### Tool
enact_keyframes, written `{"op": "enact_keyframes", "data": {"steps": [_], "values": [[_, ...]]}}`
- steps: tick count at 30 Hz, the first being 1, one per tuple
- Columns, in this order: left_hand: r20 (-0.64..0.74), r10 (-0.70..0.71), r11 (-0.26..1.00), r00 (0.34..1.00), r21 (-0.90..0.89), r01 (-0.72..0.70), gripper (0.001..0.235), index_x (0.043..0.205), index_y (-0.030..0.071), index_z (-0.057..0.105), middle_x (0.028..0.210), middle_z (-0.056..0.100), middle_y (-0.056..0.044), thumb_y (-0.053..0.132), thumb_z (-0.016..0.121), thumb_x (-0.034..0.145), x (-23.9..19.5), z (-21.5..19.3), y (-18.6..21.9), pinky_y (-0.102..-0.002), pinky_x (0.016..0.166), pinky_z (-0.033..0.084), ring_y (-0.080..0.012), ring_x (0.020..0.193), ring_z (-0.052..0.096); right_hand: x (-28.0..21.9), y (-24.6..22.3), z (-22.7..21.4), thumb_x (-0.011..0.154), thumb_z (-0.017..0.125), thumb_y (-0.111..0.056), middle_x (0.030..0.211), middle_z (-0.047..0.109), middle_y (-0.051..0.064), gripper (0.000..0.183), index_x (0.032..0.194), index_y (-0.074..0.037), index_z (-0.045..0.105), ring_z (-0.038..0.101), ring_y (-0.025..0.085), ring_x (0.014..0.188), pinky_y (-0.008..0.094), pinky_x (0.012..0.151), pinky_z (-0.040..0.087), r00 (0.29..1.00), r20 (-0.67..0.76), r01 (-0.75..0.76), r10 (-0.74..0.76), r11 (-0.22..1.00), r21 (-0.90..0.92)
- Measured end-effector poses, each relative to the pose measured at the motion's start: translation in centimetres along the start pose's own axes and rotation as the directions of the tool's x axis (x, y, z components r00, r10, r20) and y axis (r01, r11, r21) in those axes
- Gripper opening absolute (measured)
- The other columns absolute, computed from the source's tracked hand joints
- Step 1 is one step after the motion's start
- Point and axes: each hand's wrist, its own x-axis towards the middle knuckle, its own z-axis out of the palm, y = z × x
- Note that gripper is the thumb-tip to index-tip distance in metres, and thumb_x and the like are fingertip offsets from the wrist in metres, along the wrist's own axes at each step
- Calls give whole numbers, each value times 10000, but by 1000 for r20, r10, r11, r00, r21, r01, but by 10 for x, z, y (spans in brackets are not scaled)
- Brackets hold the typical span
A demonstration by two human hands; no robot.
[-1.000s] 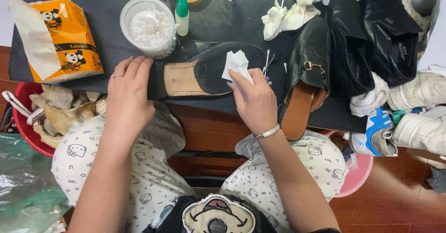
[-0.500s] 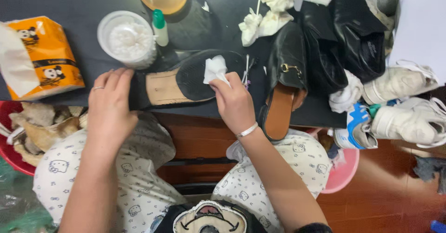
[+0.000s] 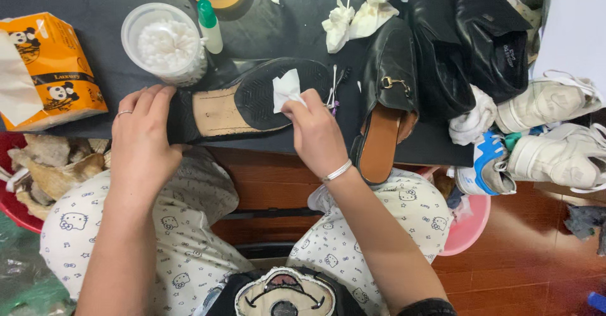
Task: The person cleans the sole of a black loafer using cotton swabs and a tissue. They repeatedly rub the sole with a swab, wipe it with a tissue, and repeat the process before wiping the upper part of the shoe.
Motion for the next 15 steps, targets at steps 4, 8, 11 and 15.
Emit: {"op": "enact_keyframes", "data": {"steps": [4, 8, 11, 15], "values": [[-1, 6, 1000, 1000, -8, -6, 890, 1352, -9, 577, 1380, 604, -154, -9, 863, 509, 0, 0, -1, -483, 1053, 430, -385, 1306, 516, 8, 12, -14, 929, 667, 38, 1025, 560, 154, 123, 1032, -28, 658, 643, 355, 902, 436, 775, 504, 985, -169, -34, 38, 999, 27], [10, -2, 1000, 1000, 0, 2, 891, 1356, -8, 576, 1392, 601, -154, -13, 865, 513, 0, 0, 0, -479, 1059, 431, -383, 1313, 514, 13, 22, -24, 923, 687, 32, 987, 570, 139, 102, 1008, -25, 678, 636, 325, 872, 414, 759, 505, 975, -201, -95, 97, 995, 23], [9, -10, 1000, 1000, 3, 10, 895, 1356, -8, 577, 1393, 600, -155, -11, 869, 510, 0, 0, 0, -484, 1055, 425, -386, 1310, 511, 10, 25, -22, 918, 697, 32, 978, 571, 134, 95, 998, -17, 679, 629, 317, 866, 405, 751, 498, 975, -197, -100, 100, 995, 12], [8, -10, 1000, 1000, 2, 10, 894, 1357, -9, 576, 1393, 599, -157, -17, 865, 511, 0, 1, -1, -483, 1060, 424, -388, 1308, 510, 8, 27, -18, 910, 696, 39, 981, 568, 137, 101, 993, -16, 678, 620, 314, 875, 403, 751, 494, 977, -184, -107, 103, 994, -10]]}}
